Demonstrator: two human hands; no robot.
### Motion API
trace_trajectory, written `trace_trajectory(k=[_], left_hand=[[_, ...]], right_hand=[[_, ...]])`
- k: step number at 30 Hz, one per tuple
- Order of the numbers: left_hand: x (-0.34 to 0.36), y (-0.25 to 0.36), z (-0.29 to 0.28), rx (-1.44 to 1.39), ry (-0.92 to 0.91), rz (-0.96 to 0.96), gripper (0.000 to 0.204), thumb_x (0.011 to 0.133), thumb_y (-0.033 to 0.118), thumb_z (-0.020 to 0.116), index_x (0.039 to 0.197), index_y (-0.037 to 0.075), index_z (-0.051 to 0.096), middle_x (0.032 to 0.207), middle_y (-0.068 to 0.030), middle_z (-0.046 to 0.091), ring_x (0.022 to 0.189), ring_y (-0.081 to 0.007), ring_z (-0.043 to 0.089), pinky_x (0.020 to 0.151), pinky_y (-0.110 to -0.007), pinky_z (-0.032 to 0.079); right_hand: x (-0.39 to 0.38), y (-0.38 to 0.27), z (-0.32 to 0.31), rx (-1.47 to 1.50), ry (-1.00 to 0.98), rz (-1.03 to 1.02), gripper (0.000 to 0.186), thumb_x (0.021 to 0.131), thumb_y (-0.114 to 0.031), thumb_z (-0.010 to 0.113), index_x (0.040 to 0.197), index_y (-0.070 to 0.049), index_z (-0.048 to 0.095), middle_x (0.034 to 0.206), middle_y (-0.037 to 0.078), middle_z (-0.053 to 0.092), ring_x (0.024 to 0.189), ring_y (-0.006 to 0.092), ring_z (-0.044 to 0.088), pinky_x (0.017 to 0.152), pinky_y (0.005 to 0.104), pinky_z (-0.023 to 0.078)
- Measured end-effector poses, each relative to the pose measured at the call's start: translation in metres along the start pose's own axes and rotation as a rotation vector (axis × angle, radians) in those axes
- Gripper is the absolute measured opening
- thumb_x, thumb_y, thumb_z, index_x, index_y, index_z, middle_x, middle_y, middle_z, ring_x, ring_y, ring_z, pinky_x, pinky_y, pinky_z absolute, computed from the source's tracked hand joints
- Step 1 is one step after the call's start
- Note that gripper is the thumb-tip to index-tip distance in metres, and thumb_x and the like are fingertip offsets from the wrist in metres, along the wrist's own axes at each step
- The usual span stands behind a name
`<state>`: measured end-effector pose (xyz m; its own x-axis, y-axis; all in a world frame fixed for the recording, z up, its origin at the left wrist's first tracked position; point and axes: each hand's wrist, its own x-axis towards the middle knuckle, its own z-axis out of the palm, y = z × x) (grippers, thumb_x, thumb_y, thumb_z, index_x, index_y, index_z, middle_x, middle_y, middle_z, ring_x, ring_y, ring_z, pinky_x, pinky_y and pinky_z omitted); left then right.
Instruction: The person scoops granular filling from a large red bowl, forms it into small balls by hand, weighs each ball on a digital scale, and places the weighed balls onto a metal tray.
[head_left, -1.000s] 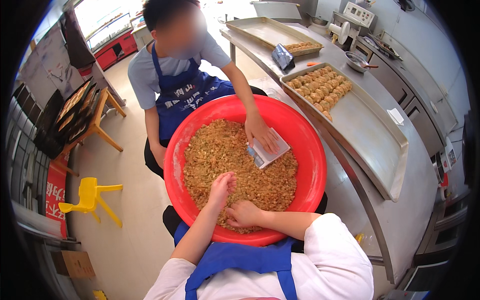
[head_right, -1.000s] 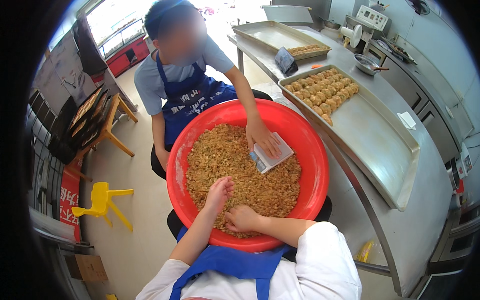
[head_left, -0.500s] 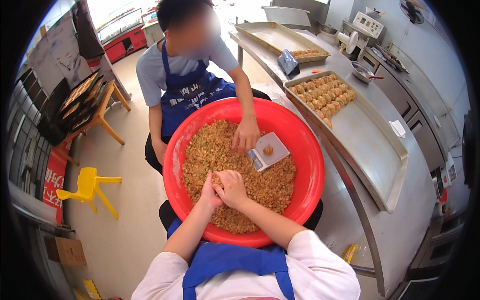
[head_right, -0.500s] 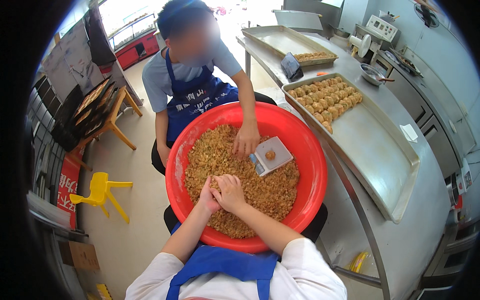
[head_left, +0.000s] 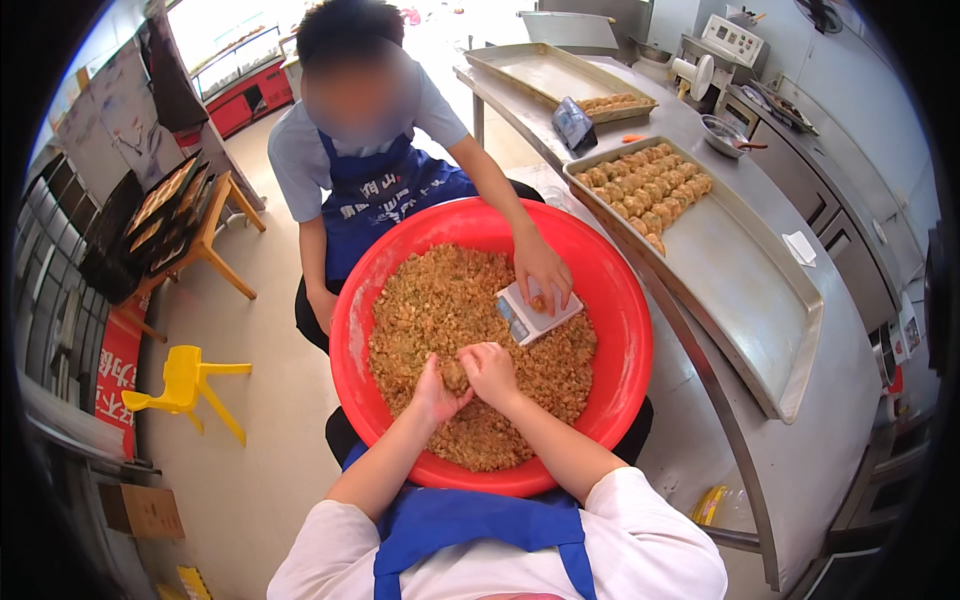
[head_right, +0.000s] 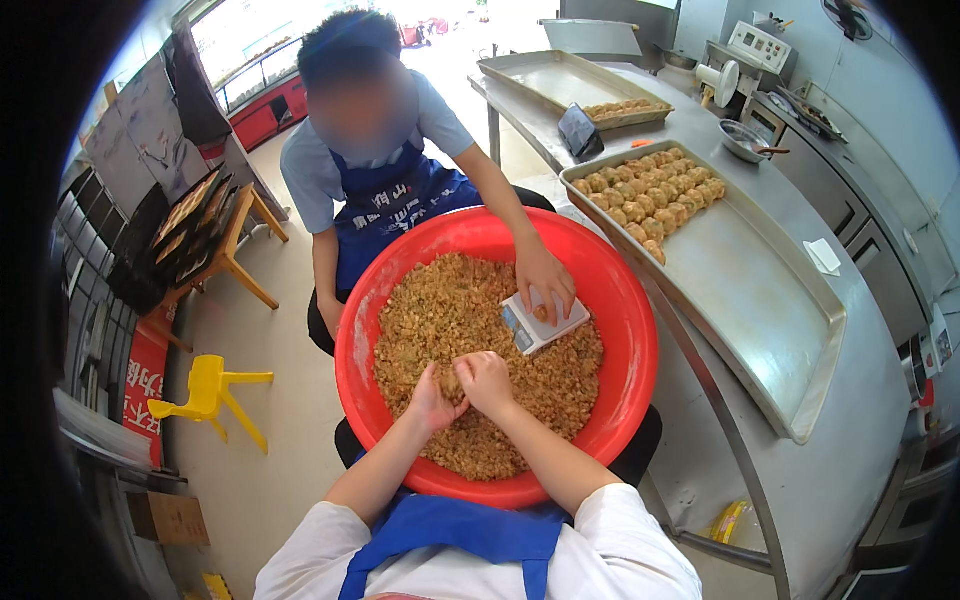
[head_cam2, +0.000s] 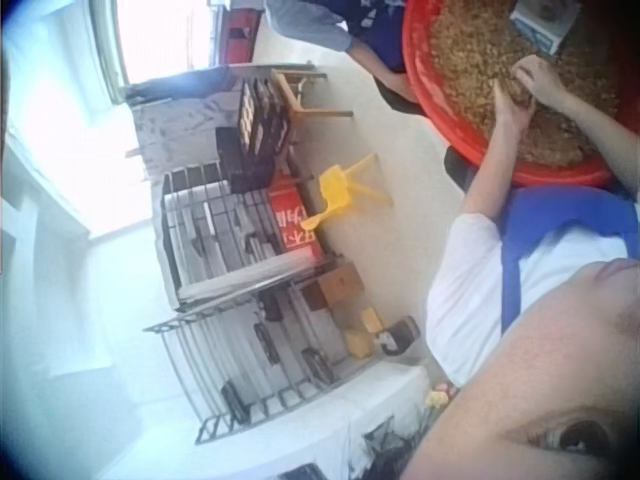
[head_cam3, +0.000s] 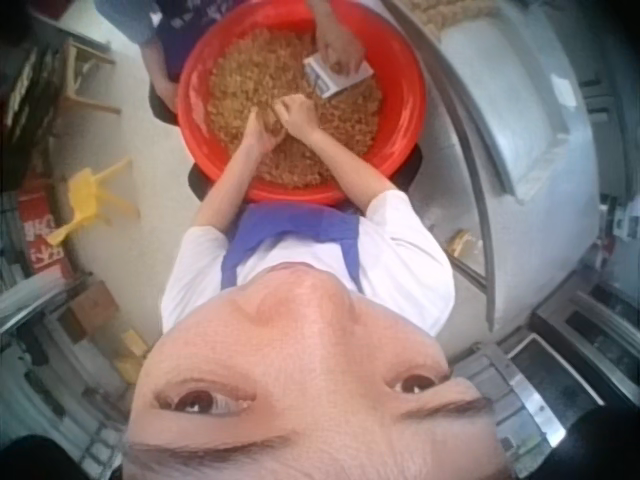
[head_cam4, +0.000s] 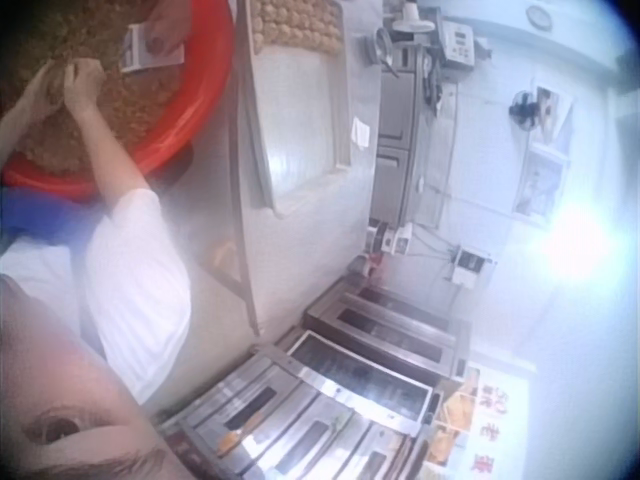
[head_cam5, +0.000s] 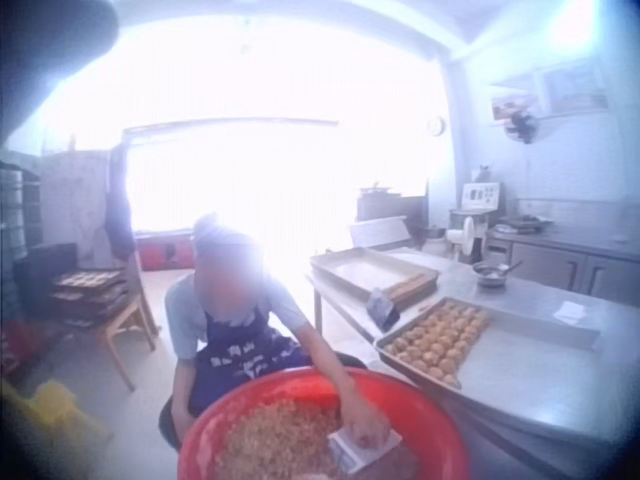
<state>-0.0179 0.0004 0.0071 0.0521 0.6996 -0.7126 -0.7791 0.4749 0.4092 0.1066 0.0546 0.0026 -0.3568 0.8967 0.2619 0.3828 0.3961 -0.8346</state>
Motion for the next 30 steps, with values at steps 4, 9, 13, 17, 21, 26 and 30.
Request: trace_trajectory(k=[4,9,13,17,21,26,30], left_hand=[[-0.027,0.001,0.01,-0.066,-0.516,-0.178,0.097,0.081,0.085,0.012,0.146,0.018,0.035,0.151,-0.0128,0.035,0.136,-0.0354,0.035,0.109,-0.06,0.022],[-0.018,-0.003,0.004,0.092,-0.442,-0.18,0.094,0.081,0.085,0.017,0.143,0.018,0.04,0.148,-0.013,0.039,0.132,-0.0347,0.04,0.108,-0.061,0.024],[-0.011,-0.002,-0.001,-0.136,-0.328,-0.067,0.081,0.087,0.078,0.024,0.137,0.017,0.046,0.143,-0.0126,0.044,0.128,-0.0324,0.044,0.109,-0.052,0.031],[0.001,-0.003,-0.008,-0.295,-0.18,0.06,0.062,0.095,0.063,0.033,0.127,0.013,0.05,0.13,-0.0118,0.053,0.121,-0.0269,0.052,0.105,-0.046,0.041],[0.025,-0.006,-0.022,-0.151,-0.153,0.144,0.054,0.096,0.059,0.036,0.123,0.015,0.052,0.123,-0.0088,0.056,0.112,-0.0243,0.055,0.096,-0.045,0.046],[0.008,-0.003,-0.006,0.149,0.09,0.149,0.04,0.1,0.049,0.036,0.118,0.018,0.055,0.11,-0.0039,0.058,0.093,-0.0192,0.056,0.076,-0.037,0.047],[0.004,0.001,-0.005,-0.041,-0.009,0.068,0.05,0.099,0.058,0.03,0.12,0.019,0.055,0.113,-0.0047,0.06,0.102,-0.0222,0.057,0.084,-0.038,0.046]], right_hand=[[-0.001,-0.01,0.005,-0.107,0.09,-0.301,0.02,0.086,-0.023,0.063,0.078,-0.005,0.066,0.075,0.014,0.064,0.069,0.0323,0.063,0.063,0.0426,0.05],[0.002,-0.027,0.001,-0.125,0.074,-0.166,0.032,0.087,-0.033,0.064,0.069,-0.006,0.063,0.069,0.012,0.062,0.062,0.0316,0.062,0.054,0.0418,0.048],[-0.017,-0.016,0.021,-0.103,0.07,-0.247,0.031,0.09,-0.037,0.058,0.103,-0.01,0.068,0.111,0.016,0.064,0.108,0.0325,0.059,0.095,0.0464,0.043],[-0.015,-0.024,0.016,-0.387,-0.011,-0.384,0.035,0.087,-0.031,0.058,0.117,-0.014,0.066,0.131,0.015,0.054,0.13,0.0334,0.043,0.108,0.0514,0.03],[-0.016,-0.039,0.021,-0.176,0.005,-0.278,0.026,0.083,-0.023,0.062,0.104,-0.012,0.071,0.126,0.015,0.054,0.123,0.0338,0.045,0.102,0.0493,0.034],[0.001,-0.01,0.006,0.163,0.041,0.102,0.018,0.085,-0.015,0.06,0.096,-0.005,0.07,0.095,0.013,0.067,0.089,0.0305,0.063,0.085,0.0402,0.049],[-0.003,-0.007,0.004,-0.016,0.134,-0.226,0.017,0.087,-0.019,0.061,0.09,-0.004,0.069,0.089,0.013,0.068,0.087,0.0322,0.064,0.08,0.042,0.049]])
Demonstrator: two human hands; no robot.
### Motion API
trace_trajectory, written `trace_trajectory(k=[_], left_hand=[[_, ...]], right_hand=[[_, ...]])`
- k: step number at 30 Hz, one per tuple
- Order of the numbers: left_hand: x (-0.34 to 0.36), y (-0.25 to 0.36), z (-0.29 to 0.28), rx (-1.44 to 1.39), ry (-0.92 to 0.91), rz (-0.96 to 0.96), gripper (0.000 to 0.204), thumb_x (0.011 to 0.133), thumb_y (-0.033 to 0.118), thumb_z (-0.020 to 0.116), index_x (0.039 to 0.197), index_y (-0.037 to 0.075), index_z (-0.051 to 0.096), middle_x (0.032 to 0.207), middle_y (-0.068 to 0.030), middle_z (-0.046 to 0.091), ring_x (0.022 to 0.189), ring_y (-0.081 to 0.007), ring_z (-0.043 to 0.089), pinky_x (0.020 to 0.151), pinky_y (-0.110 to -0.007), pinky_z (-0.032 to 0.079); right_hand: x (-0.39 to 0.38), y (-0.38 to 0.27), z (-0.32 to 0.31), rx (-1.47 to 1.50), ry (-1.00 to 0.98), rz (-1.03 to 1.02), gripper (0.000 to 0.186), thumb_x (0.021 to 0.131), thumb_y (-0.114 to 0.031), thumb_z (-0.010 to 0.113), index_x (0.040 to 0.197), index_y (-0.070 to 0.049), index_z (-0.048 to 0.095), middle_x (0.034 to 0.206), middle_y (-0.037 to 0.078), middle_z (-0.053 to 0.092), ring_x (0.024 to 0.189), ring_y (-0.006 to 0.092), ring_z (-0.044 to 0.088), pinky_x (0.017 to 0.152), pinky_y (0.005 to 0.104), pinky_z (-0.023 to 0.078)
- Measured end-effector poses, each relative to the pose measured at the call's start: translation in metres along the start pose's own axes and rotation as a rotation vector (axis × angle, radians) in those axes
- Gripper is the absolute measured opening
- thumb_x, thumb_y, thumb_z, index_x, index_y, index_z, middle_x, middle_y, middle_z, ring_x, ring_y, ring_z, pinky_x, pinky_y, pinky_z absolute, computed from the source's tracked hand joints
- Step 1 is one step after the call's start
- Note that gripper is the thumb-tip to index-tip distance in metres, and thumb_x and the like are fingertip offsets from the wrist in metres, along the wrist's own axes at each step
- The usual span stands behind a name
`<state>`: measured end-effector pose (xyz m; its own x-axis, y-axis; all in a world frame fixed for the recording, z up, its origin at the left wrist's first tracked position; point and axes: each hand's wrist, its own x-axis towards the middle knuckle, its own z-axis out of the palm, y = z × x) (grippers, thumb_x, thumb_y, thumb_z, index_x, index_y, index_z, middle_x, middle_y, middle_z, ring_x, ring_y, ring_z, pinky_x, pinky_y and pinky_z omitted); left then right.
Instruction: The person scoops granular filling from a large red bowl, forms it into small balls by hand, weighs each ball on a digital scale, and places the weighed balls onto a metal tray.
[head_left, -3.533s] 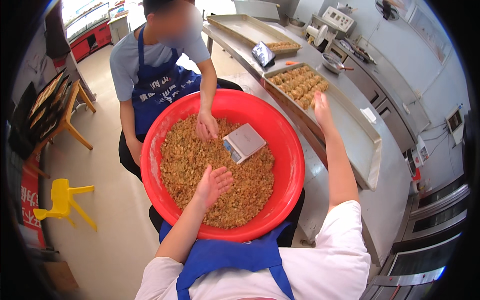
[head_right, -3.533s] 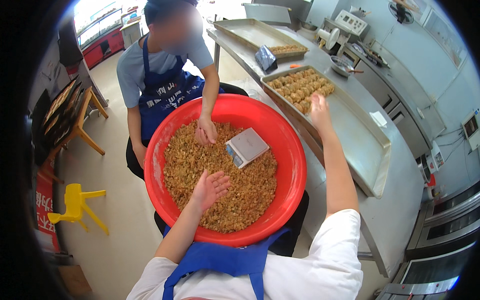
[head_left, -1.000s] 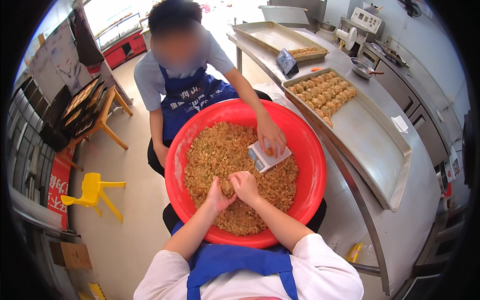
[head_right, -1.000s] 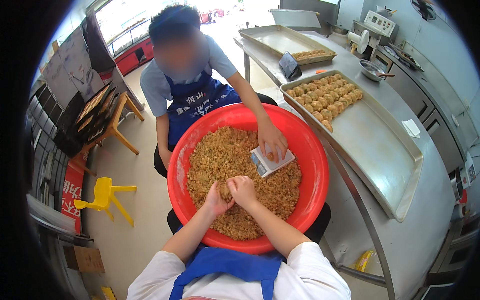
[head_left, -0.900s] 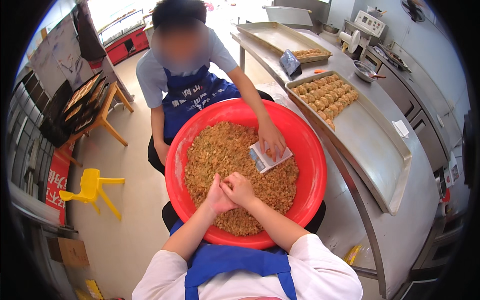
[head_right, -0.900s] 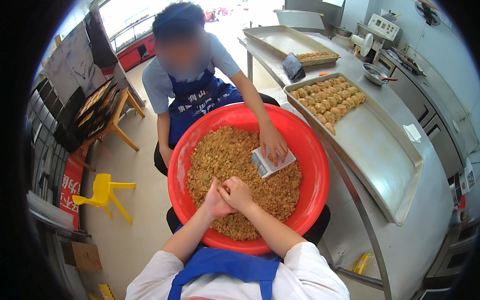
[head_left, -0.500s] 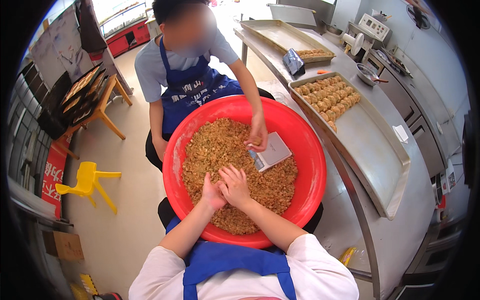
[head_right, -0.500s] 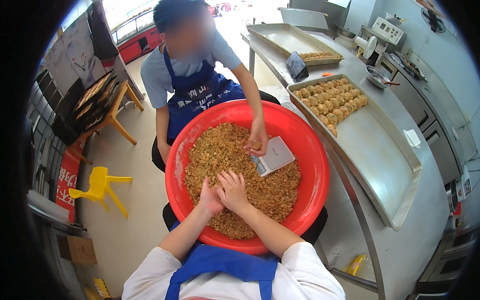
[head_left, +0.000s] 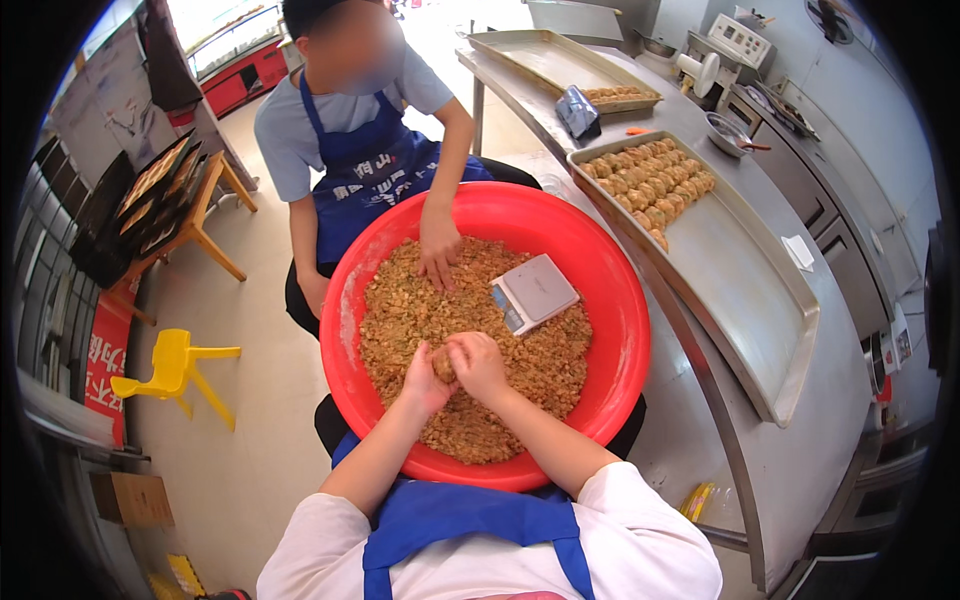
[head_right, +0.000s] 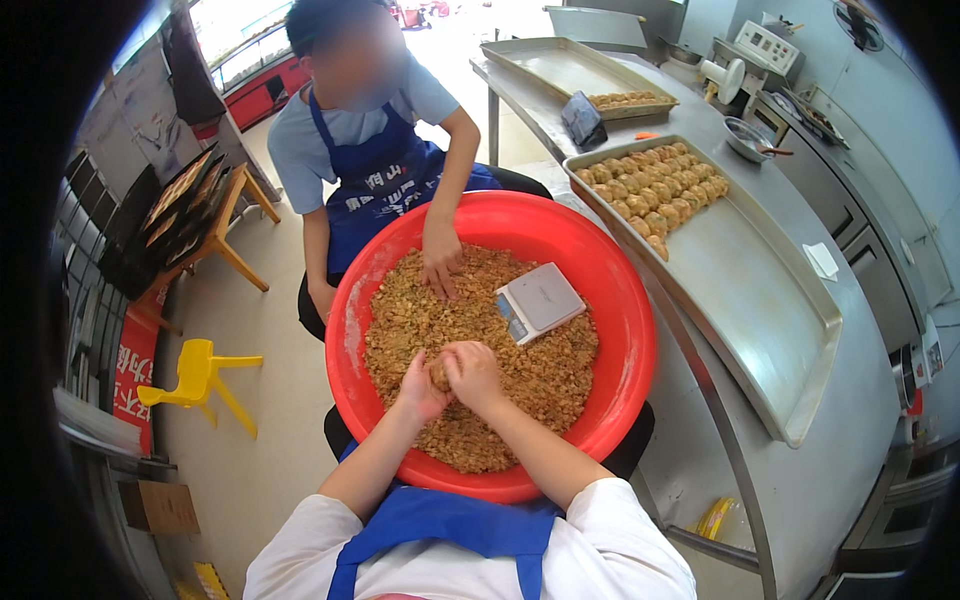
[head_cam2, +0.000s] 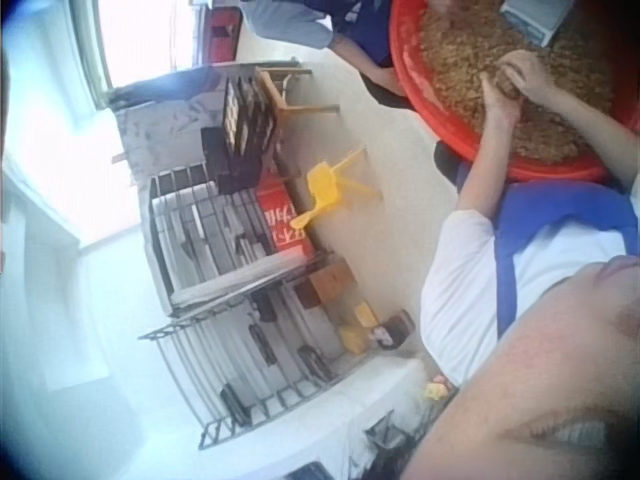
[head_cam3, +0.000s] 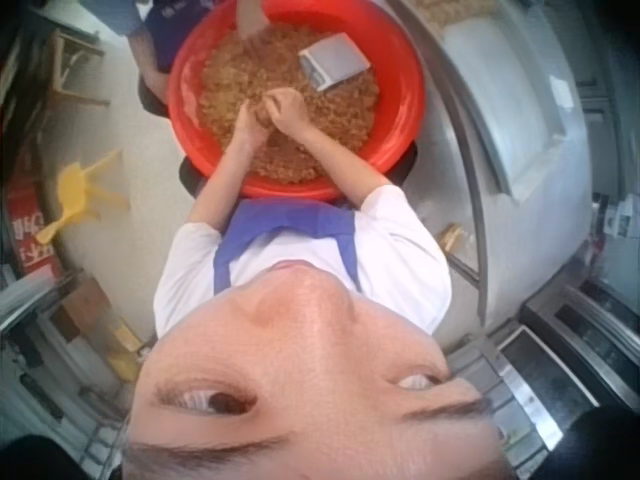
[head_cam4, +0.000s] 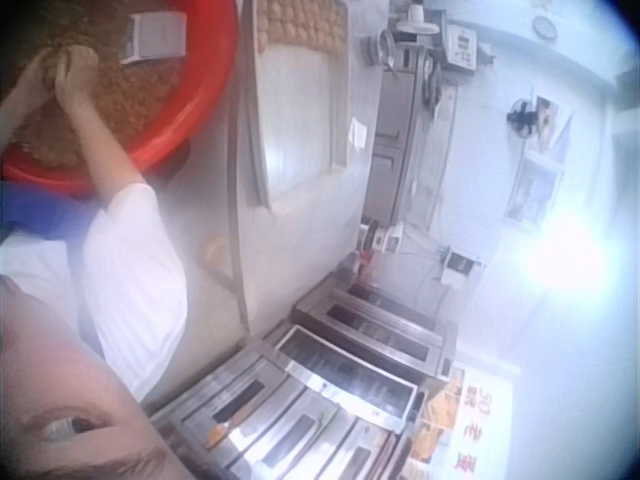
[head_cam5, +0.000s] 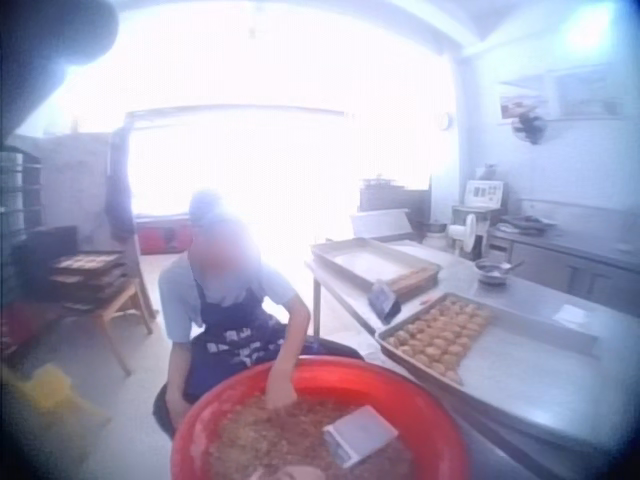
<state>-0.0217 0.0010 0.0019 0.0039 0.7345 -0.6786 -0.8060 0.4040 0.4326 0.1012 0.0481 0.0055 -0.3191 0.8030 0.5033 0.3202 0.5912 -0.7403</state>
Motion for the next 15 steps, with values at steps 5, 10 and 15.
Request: trace_trajectory(k=[5,10,15], left_hand=[[-0.014,0.002,0.002,0.06,-0.506,-0.255,0.078,0.09,0.075,0.025,0.138,0.017,0.043,0.139,-0.0095,0.047,0.128,-0.029,0.044,0.107,-0.048,0.034],[-0.02,-0.003,0.02,0.035,-0.305,0.005,0.081,0.088,0.077,0.031,0.131,0.01,0.048,0.133,-0.0134,0.05,0.122,-0.0294,0.049,0.104,-0.048,0.038],[0.003,0.007,-0.012,-0.23,-0.093,0.023,0.055,0.095,0.062,0.037,0.1,0.012,0.06,0.104,-0.0094,0.063,0.104,-0.027,0.059,0.093,-0.046,0.047]], right_hand=[[-0.002,0.003,0.005,-0.039,-0.177,0.199,0.027,0.083,-0.031,0.065,0.073,-0.006,0.069,0.076,0.011,0.066,0.072,0.0304,0.064,0.067,0.0414,0.051],[0.003,-0.019,0.002,-0.015,-0.083,0.137,0.024,0.085,-0.031,0.061,0.082,-0.008,0.069,0.09,0.01,0.066,0.09,0.0289,0.062,0.081,0.0431,0.048],[-0.007,-0.027,0.0,-0.171,-0.053,-0.122,0.018,0.08,-0.022,0.067,0.094,-0.01,0.068,0.105,0.006,0.062,0.107,0.0295,0.054,0.095,0.0452,0.041]])
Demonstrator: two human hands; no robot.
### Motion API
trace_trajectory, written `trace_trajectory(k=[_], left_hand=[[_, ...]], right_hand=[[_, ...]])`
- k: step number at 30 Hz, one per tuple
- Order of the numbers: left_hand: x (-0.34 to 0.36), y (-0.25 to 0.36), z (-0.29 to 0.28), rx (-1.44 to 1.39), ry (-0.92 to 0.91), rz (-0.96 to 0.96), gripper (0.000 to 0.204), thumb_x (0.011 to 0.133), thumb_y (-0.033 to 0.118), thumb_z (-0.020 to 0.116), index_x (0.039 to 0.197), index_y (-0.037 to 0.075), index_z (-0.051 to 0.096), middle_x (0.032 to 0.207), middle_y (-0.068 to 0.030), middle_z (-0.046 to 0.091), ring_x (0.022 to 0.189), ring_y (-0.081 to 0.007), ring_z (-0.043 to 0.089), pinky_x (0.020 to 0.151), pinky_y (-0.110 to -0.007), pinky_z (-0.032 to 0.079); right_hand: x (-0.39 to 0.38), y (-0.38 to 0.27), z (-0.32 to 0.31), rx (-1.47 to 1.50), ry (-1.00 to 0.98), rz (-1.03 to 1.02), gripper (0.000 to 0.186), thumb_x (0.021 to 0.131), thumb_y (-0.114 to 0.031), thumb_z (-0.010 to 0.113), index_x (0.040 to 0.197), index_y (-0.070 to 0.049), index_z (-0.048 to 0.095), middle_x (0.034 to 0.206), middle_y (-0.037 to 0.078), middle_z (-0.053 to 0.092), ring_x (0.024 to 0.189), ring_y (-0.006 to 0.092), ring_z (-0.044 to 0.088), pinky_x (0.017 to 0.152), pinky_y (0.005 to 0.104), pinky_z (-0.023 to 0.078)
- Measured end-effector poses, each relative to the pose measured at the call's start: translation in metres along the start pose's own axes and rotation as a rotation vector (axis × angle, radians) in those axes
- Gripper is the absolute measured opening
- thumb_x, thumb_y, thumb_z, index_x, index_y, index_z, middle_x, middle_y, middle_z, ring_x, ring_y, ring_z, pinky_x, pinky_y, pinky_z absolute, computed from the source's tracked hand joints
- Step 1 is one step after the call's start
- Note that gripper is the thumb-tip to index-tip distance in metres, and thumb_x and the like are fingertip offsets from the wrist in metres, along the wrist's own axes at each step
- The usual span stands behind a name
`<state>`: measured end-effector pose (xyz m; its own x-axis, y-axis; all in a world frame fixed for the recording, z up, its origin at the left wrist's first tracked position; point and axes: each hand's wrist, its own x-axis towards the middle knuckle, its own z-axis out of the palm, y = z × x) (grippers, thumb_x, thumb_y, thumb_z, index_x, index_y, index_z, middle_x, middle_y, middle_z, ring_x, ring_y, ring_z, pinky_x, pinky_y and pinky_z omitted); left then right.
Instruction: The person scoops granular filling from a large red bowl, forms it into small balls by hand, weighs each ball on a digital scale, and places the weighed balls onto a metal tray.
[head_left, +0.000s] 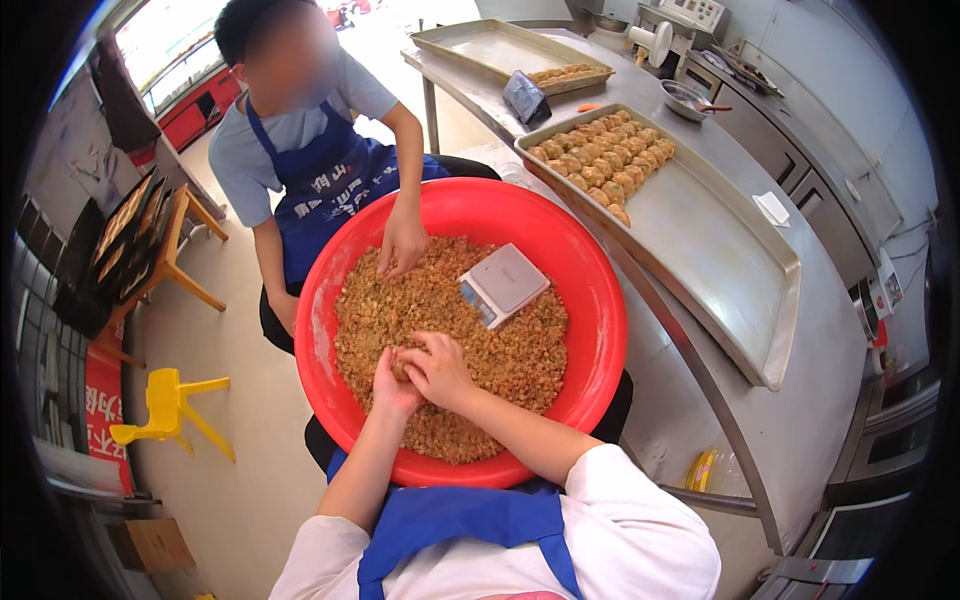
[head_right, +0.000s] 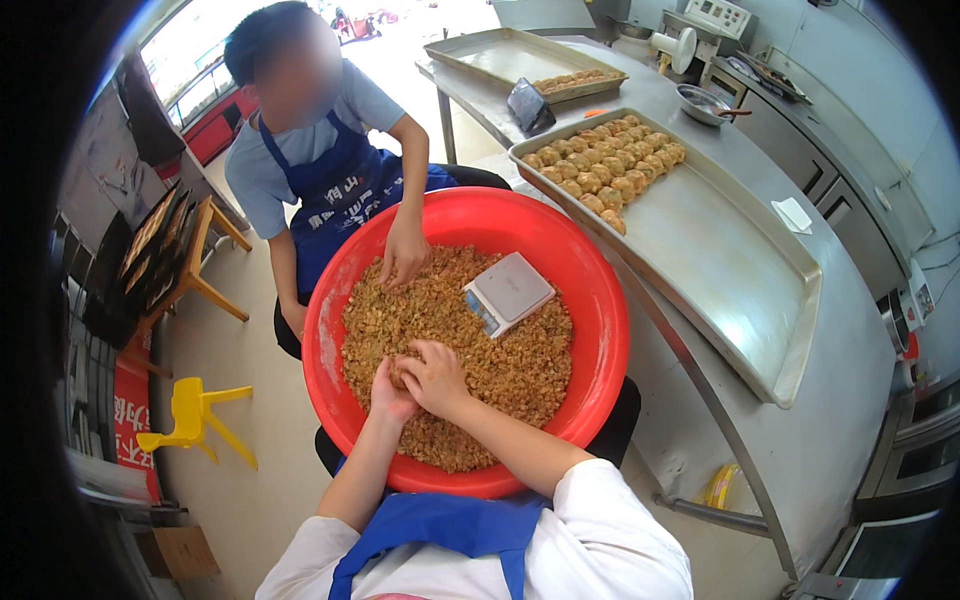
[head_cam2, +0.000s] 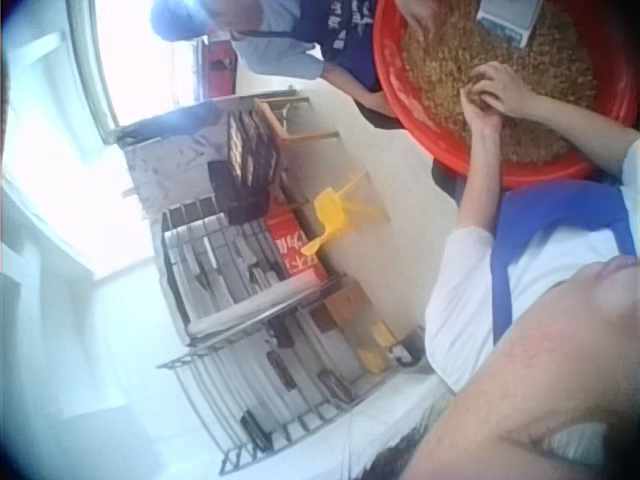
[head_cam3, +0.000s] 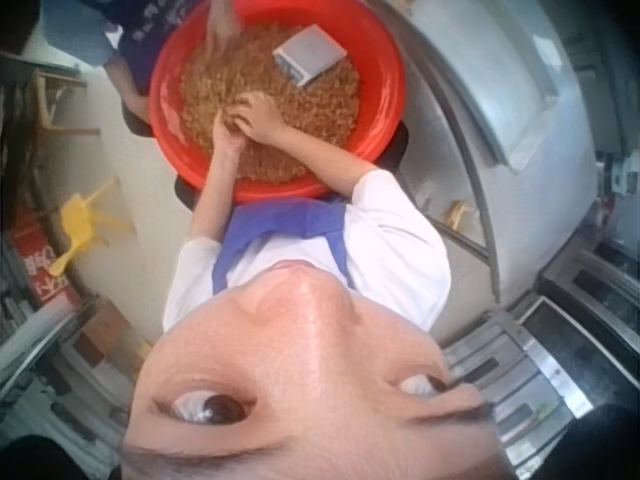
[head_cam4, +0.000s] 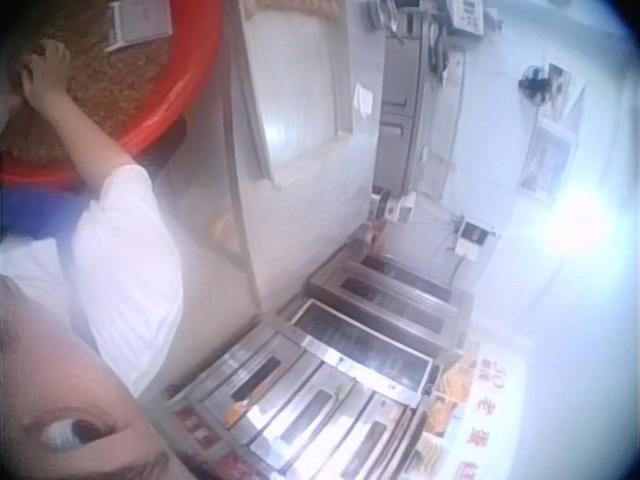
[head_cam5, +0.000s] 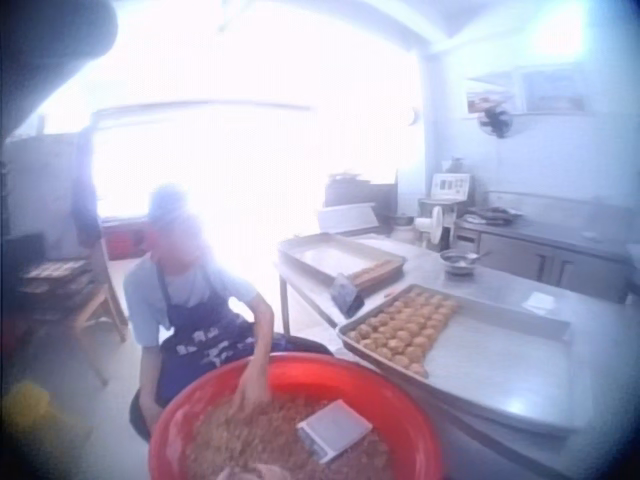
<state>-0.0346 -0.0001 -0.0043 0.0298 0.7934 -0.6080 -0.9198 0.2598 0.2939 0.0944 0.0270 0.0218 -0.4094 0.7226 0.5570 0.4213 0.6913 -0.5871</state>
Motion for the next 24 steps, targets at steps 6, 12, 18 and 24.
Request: trace_trajectory(k=[6,12,18,24], left_hand=[[-0.003,-0.002,0.01,0.077,0.158,0.136,0.04,0.095,0.053,0.052,0.074,0.019,0.051,0.072,0.0016,0.055,0.07,-0.0147,0.057,0.061,-0.031,0.05],[0.0,0.0,0.006,0.129,0.193,0.158,0.036,0.095,0.05,0.051,0.09,0.015,0.055,0.076,0.0021,0.054,0.063,-0.0113,0.05,0.049,-0.028,0.042],[-0.013,-0.003,0.013,0.05,-0.15,-0.174,0.072,0.092,0.07,0.029,0.134,0.013,0.046,0.133,-0.0118,0.051,0.124,-0.0275,0.049,0.105,-0.045,0.038],[-0.022,-0.009,0.016,0.142,-0.32,-0.214,0.082,0.089,0.075,0.028,0.138,0.012,0.043,0.139,-0.0104,0.047,0.127,-0.0287,0.046,0.108,-0.047,0.035]], right_hand=[[0.003,0.005,0.001,0.282,-0.107,-0.153,0.012,0.077,-0.009,0.069,0.089,-0.008,0.068,0.086,0.008,0.063,0.083,0.0278,0.062,0.073,0.0376,0.051],[-0.001,0.021,0.006,0.295,0.025,0.21,0.015,0.084,-0.013,0.065,0.096,-0.005,0.068,0.087,0.009,0.063,0.087,0.0283,0.062,0.076,0.0366,0.051],[0.006,0.019,0.001,0.073,0.155,-0.014,0.025,0.088,-0.028,0.061,0.095,-0.005,0.069,0.085,0.012,0.064,0.083,0.0291,0.064,0.071,0.0369,0.051],[0.011,0.004,-0.004,0.287,0.0,0.292,0.025,0.086,-0.033,0.063,0.078,-0.01,0.068,0.074,0.009,0.065,0.069,0.03,0.064,0.067,0.0398,0.052]])
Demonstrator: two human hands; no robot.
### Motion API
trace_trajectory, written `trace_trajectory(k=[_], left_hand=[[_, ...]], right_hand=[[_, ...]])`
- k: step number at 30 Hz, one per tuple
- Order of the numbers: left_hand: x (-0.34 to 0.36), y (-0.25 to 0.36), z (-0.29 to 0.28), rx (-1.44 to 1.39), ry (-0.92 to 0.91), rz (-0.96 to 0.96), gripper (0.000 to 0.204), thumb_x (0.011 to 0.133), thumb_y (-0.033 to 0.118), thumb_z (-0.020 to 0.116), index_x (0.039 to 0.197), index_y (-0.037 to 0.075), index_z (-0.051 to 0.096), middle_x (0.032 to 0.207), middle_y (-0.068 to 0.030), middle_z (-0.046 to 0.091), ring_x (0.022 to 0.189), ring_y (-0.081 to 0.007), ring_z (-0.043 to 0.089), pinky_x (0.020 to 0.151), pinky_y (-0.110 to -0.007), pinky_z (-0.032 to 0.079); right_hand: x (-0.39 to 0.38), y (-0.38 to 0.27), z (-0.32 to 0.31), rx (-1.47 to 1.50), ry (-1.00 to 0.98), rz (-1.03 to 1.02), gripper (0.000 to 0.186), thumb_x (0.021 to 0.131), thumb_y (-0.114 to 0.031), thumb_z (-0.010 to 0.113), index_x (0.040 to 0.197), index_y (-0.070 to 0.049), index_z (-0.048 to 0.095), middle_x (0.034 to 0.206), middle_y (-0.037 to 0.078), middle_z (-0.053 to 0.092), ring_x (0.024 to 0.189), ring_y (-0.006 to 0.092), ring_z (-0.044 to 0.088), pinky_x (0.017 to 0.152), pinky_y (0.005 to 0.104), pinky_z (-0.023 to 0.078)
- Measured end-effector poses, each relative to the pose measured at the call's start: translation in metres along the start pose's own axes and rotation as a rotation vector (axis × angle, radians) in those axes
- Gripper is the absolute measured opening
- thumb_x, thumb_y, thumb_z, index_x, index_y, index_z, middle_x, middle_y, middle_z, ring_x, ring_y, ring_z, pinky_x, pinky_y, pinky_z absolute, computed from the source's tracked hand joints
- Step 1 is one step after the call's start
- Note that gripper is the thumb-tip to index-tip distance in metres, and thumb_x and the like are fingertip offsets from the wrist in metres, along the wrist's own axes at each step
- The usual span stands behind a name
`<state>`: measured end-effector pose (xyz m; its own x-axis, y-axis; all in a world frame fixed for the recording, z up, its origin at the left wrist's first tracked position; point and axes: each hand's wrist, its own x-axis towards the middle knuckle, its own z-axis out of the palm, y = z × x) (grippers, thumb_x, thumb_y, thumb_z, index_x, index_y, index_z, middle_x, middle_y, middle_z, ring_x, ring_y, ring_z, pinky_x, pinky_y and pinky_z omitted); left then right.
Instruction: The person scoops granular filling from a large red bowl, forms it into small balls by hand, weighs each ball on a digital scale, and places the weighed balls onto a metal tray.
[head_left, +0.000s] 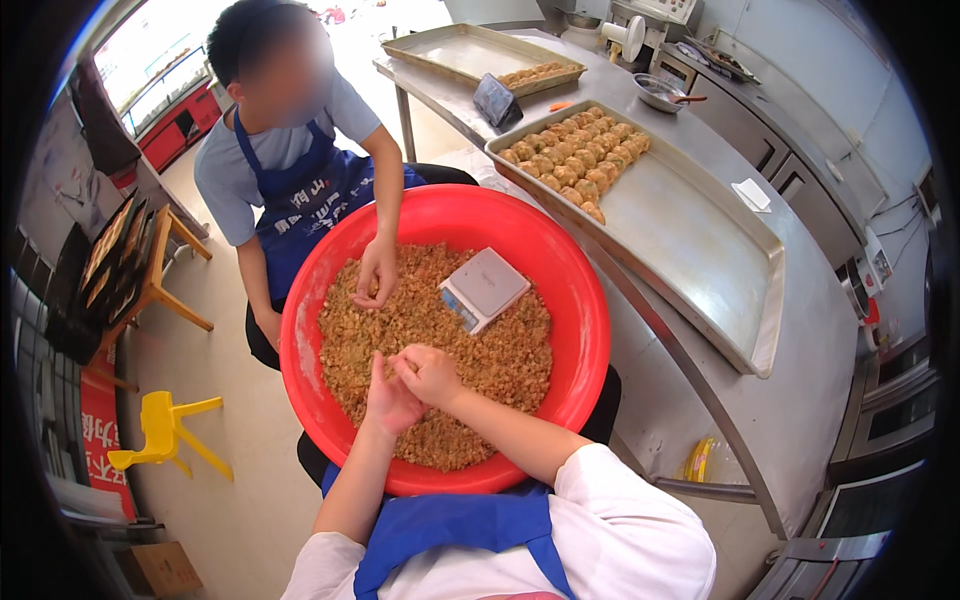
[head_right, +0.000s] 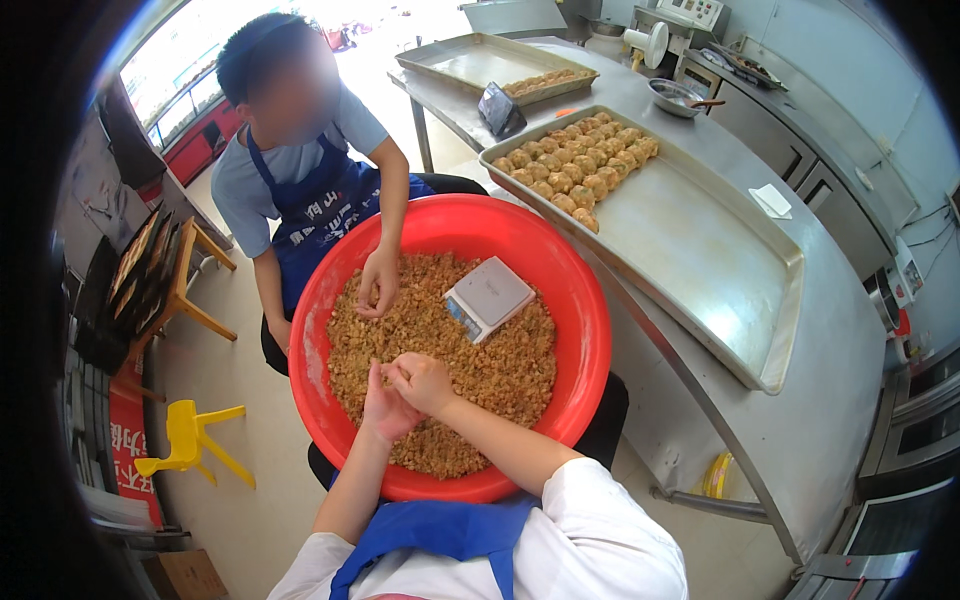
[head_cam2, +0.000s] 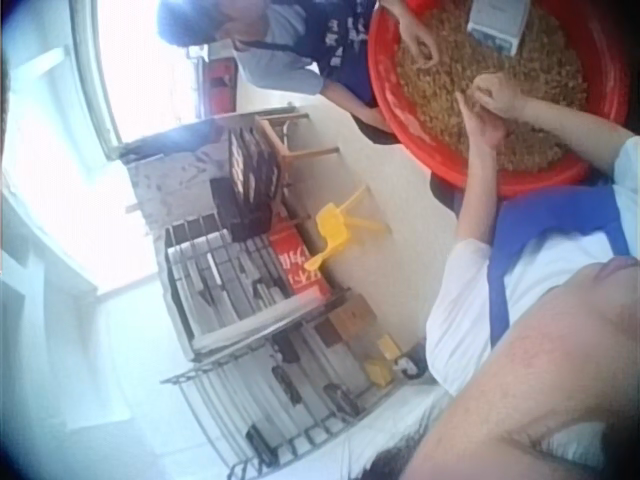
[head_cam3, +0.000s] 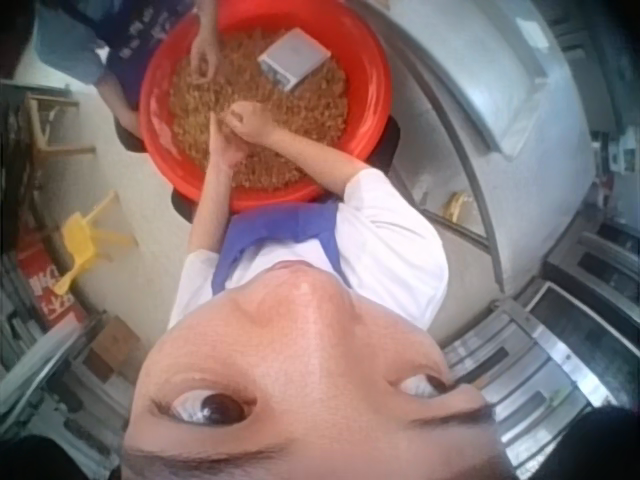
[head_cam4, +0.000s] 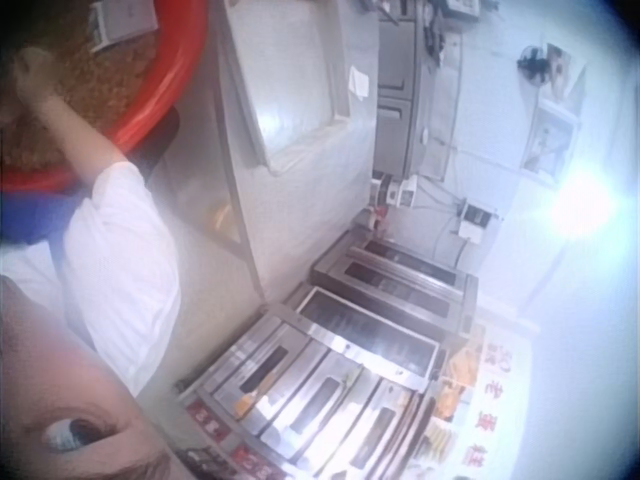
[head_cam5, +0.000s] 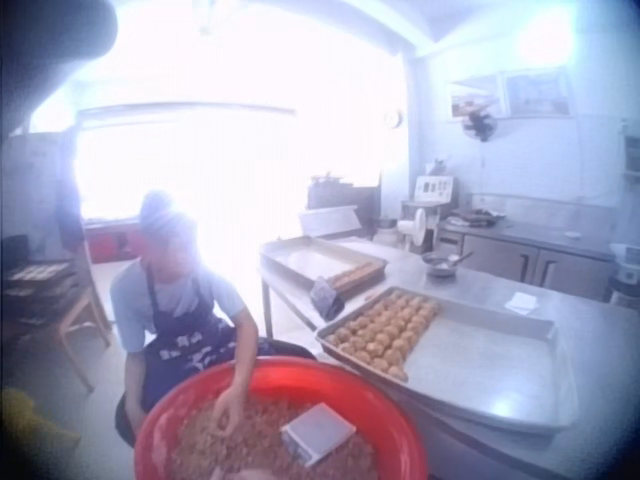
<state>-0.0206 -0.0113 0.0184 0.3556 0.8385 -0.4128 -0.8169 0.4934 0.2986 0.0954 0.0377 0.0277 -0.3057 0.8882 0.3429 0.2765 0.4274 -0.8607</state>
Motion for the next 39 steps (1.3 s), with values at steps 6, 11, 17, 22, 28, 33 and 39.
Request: trace_trajectory(k=[6,11,17,22,28,33,39], left_hand=[[0.02,0.007,-0.03,-0.064,0.25,0.222,0.052,0.096,0.057,0.042,0.119,0.012,0.055,0.119,-0.008,0.058,0.115,-0.0249,0.055,0.099,-0.044,0.045],[0.014,0.003,-0.006,-0.071,0.398,0.086,0.037,0.095,0.052,0.048,0.081,0.018,0.053,0.095,-0.0034,0.064,0.095,-0.0217,0.06,0.087,-0.039,0.05],[0.021,0.011,-0.03,-0.09,0.445,0.086,0.034,0.092,0.051,0.056,0.08,0.019,0.052,0.08,0.0018,0.061,0.079,-0.0172,0.06,0.074,-0.036,0.053],[0.015,0.013,-0.014,-0.081,0.524,0.244,0.035,0.092,0.051,0.057,0.081,0.018,0.052,0.076,0.0019,0.058,0.07,-0.0089,0.056,0.056,-0.024,0.046],[0.014,0.002,-0.025,-0.091,0.353,0.052,0.06,0.096,0.061,0.034,0.13,0.013,0.046,0.128,-0.0096,0.054,0.114,-0.0235,0.055,0.095,-0.038,0.046],[0.001,-0.002,-0.007,-0.067,-0.076,-0.056,0.079,0.094,0.068,0.021,0.142,0.007,0.037,0.144,-0.0143,0.042,0.133,-0.0292,0.04,0.109,-0.045,0.033],[0.021,-0.007,-0.012,0.352,0.3,0.076,0.057,0.099,0.047,0.043,0.137,0.005,0.043,0.136,-0.0148,0.05,0.115,-0.0254,0.054,0.096,-0.036,0.043]], right_hand=[[-0.011,0.003,0.01,-0.458,0.216,-0.255,0.019,0.083,-0.026,0.065,0.092,-0.011,0.072,0.1,0.003,0.066,0.104,0.0286,0.056,0.095,0.0435,0.041],[-0.015,0.01,0.004,-0.146,-0.182,-0.249,0.013,0.076,-0.014,0.069,0.088,-0.008,0.072,0.09,0.005,0.065,0.092,0.0268,0.057,0.085,0.0394,0.045],[-0.012,0.008,0.008,-0.028,-0.196,-0.263,0.011,0.079,-0.012,0.068,0.087,-0.006,0.073,0.086,0.009,0.065,0.081,0.027,0.06,0.076,0.039,0.05],[-0.003,-0.004,-0.004,0.304,-0.101,0.244,0.015,0.087,-0.017,0.064,0.093,-0.006,0.073,0.094,0.011,0.066,0.092,0.0282,0.062,0.083,0.0366,0.05],[-0.007,0.021,0.011,-0.021,0.052,-0.027,0.023,0.09,-0.027,0.059,0.089,-0.007,0.072,0.098,0.012,0.063,0.101,0.0304,0.059,0.084,0.0405,0.047],[0.001,0.044,0.006,-0.14,-0.119,-0.058,0.027,0.087,-0.03,0.061,0.075,-0.007,0.066,0.08,0.015,0.064,0.071,0.0358,0.062,0.064,0.0451,0.05],[0.082,0.129,-0.051,-0.33,0.236,0.247,0.036,0.093,-0.035,0.054,0.097,-0.001,0.066,0.102,0.02,0.065,0.095,0.0384,0.06,0.08,0.0455,0.047]])
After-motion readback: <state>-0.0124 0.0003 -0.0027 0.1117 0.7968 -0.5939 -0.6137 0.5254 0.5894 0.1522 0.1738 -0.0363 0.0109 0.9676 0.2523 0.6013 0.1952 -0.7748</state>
